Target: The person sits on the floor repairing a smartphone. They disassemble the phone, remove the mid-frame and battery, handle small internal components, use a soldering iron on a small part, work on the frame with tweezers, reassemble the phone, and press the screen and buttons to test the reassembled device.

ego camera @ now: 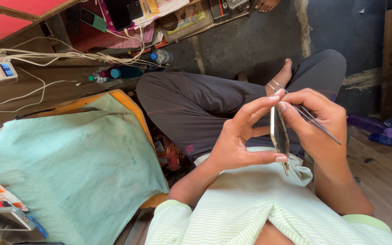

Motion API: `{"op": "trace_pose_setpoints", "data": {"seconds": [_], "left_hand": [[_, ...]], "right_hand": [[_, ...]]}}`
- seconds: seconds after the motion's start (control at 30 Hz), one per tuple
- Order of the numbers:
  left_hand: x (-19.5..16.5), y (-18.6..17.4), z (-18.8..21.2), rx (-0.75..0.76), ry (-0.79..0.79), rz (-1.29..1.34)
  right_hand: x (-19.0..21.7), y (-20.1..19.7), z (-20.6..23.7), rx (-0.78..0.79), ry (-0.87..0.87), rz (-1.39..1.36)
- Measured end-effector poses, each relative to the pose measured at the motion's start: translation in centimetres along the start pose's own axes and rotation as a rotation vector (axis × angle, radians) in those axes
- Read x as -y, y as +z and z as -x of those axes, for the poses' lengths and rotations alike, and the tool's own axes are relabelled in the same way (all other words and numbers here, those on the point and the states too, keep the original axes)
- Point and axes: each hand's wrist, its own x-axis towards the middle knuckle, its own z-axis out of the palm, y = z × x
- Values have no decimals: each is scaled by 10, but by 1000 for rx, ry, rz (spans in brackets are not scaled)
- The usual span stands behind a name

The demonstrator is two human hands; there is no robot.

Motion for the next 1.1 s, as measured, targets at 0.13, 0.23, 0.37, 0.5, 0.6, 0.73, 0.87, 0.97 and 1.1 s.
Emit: {"op": "trace_pose_setpoints", "data": {"seconds": [0.13,0.23,0.37,0.5,0.6,0.73,0.87,0.97,1.1], "left_hand": [[0,-1,-2,-12,-24,74],[0,-1,-3,-25,-28,94],[0,-1,-3,-25,-27,82],[1,-1,-3,-24,-21,55],[1,-1,-2,-26,-20,53],[0,-3,-3,-43,-36,113],[1,-5,-4,-50,-34,132],[2,-6,-4,-49,-33,128],[3,-6,-3,-51,-39,132]], "right_hand": [[-1,1,-1,3,27,-16],[1,1,0,-8,24,-47],[2,1,3,-15,-44,70],[2,2,4,-36,-68,134],[3,4,2,-40,-67,127],[5,4,1,-29,-72,146],[8,2,1,-11,-61,156],[8,2,1,-7,-67,178],[7,2,1,4,-90,155]]}}
